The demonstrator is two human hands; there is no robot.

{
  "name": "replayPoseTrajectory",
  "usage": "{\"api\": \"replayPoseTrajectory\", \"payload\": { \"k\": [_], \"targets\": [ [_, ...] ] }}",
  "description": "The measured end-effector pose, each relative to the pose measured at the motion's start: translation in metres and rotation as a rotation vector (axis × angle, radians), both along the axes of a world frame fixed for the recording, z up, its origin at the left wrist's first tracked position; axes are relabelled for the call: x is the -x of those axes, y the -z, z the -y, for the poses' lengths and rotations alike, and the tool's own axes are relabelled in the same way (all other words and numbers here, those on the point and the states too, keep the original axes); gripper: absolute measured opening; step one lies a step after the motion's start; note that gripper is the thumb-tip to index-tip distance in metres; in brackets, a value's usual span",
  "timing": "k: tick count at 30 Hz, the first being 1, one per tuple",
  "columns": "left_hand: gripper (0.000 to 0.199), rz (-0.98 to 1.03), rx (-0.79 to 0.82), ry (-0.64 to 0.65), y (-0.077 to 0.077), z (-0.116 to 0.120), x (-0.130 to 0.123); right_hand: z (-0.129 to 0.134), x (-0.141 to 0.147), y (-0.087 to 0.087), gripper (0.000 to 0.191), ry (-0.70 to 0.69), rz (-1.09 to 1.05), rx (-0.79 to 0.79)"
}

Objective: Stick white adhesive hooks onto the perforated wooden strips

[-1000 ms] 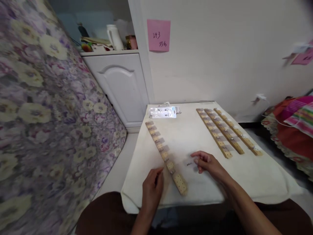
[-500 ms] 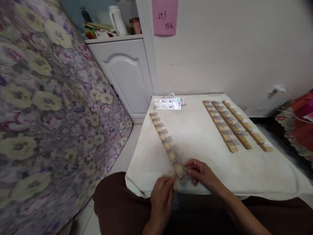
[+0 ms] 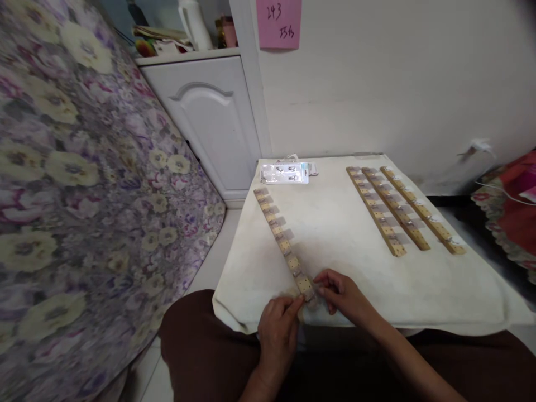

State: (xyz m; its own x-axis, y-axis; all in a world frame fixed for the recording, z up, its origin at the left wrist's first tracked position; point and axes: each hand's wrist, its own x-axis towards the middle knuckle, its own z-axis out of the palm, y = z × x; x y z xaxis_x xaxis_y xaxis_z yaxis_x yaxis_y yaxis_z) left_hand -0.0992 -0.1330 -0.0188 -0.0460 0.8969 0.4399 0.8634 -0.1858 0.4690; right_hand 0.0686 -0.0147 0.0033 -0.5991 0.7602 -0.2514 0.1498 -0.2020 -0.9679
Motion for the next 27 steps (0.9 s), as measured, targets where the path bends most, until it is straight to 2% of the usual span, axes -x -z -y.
{"api": "replayPoseTrajectory", "payload": {
  "k": [13,23,27],
  "targets": [
    [0.048,-0.049,-0.01,-0.005,-0.0004,-0.0025,0.0007,0.0007,0.001,0.0021,0.013,0.006,0.014,-0.035],
    [0.045,-0.053,-0.012,-0.002,0.0019,-0.0041,0.0019,0.0042,0.0065,-0.0016,0.014,0.058,0.133,-0.141],
    [0.043,-0.066,-0.033,-0.003,-0.001,-0.0044,0.0014,0.0045,0.0072,-0.0001,0.014,0.058,0.138,-0.129]
  ]
}}
